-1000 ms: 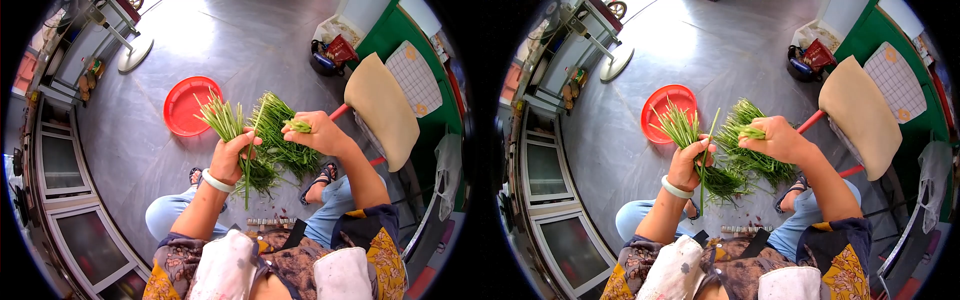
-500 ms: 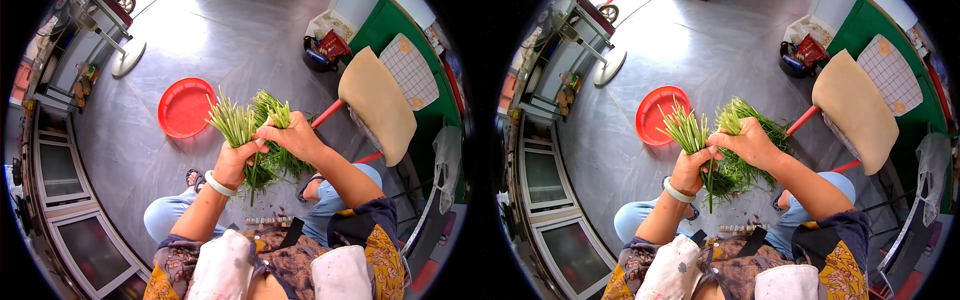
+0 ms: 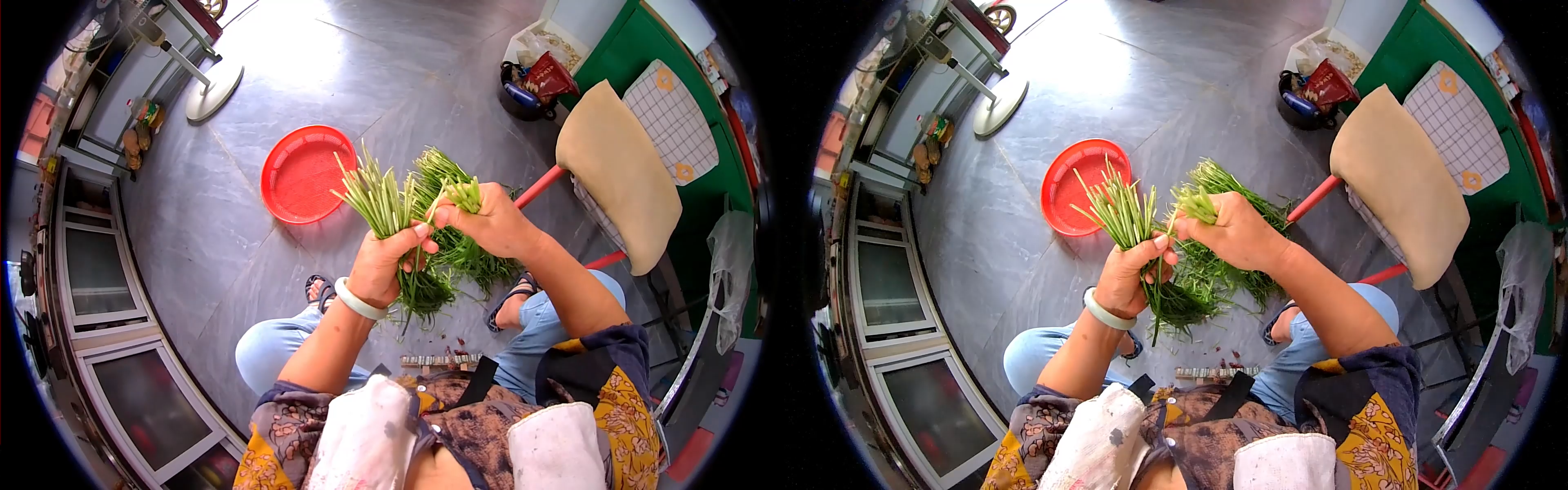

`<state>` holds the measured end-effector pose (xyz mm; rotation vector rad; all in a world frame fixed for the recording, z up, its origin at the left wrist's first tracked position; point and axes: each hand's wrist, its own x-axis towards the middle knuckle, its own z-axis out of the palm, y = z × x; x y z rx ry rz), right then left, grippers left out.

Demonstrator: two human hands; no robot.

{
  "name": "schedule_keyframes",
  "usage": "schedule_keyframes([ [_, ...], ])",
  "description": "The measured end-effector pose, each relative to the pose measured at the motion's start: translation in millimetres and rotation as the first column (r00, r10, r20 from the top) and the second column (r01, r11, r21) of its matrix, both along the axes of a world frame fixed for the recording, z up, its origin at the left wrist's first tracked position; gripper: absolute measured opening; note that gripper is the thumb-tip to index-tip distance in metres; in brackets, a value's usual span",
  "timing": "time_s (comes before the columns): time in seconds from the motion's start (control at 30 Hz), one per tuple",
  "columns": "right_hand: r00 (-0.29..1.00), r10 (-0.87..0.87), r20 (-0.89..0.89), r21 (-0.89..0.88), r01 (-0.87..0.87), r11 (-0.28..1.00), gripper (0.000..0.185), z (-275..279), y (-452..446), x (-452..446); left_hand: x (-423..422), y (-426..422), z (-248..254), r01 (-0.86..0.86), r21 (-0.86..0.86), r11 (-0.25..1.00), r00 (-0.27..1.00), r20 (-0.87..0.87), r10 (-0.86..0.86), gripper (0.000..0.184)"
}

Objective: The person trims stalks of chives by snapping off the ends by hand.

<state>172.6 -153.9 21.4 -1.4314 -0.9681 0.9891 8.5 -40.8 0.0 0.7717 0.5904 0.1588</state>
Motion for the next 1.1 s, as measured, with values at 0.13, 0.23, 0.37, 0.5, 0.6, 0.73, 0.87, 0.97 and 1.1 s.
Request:
schedule_keyframes([
  [0.13,0.981,-0.146,0.130,0.028,0.144,0.989,0.014,-4,1,6,-1,0,0,0.006,0.024,1.000,0.999,-0.035,-0.005,0.014],
  [0.23,0.949,-0.288,0.129,0.024,0.287,0.958,0.012,5,1,13,-2,1,-2,0.025,0.047,0.999,0.999,-0.045,-0.023,0.017],
  [0.37,0.886,-0.429,0.175,0.068,0.424,0.903,0.010,12,0,25,0,1,0,0.006,0.047,0.999,0.999,-0.055,-0.003,0.015],
  [0.5,0.869,-0.456,0.193,0.015,0.462,0.887,0.008,26,-8,36,1,0,-1,-0.034,0.053,0.998,0.997,-0.064,0.037,0.015],
  [0.6,0.948,-0.130,0.290,-0.084,0.160,0.984,0.007,24,-16,42,0,1,0,-0.054,0.052,0.997,0.996,-0.075,0.058,0.015],
  [0.73,0.948,0.088,0.307,-0.147,-0.044,0.988,0.013,22,-21,33,0,2,-3,-0.058,0.068,0.996,0.996,-0.065,0.062,0.016],
  [0.87,0.978,0.011,0.206,-0.220,0.036,0.975,0.015,23,-16,32,0,1,-1,-0.049,0.092,0.995,0.997,-0.051,0.054,0.018],
  [0.97,0.985,-0.139,0.099,-0.101,0.149,0.984,0.014,12,-6,19,1,0,-1,-0.032,0.100,0.994,0.998,-0.047,0.037,0.018],
  [1.1,0.978,-0.207,0.003,-0.072,0.206,0.976,0.011,11,3,3,2,-1,-2,0.010,0.120,0.993,0.999,-0.043,-0.005,0.018],
])
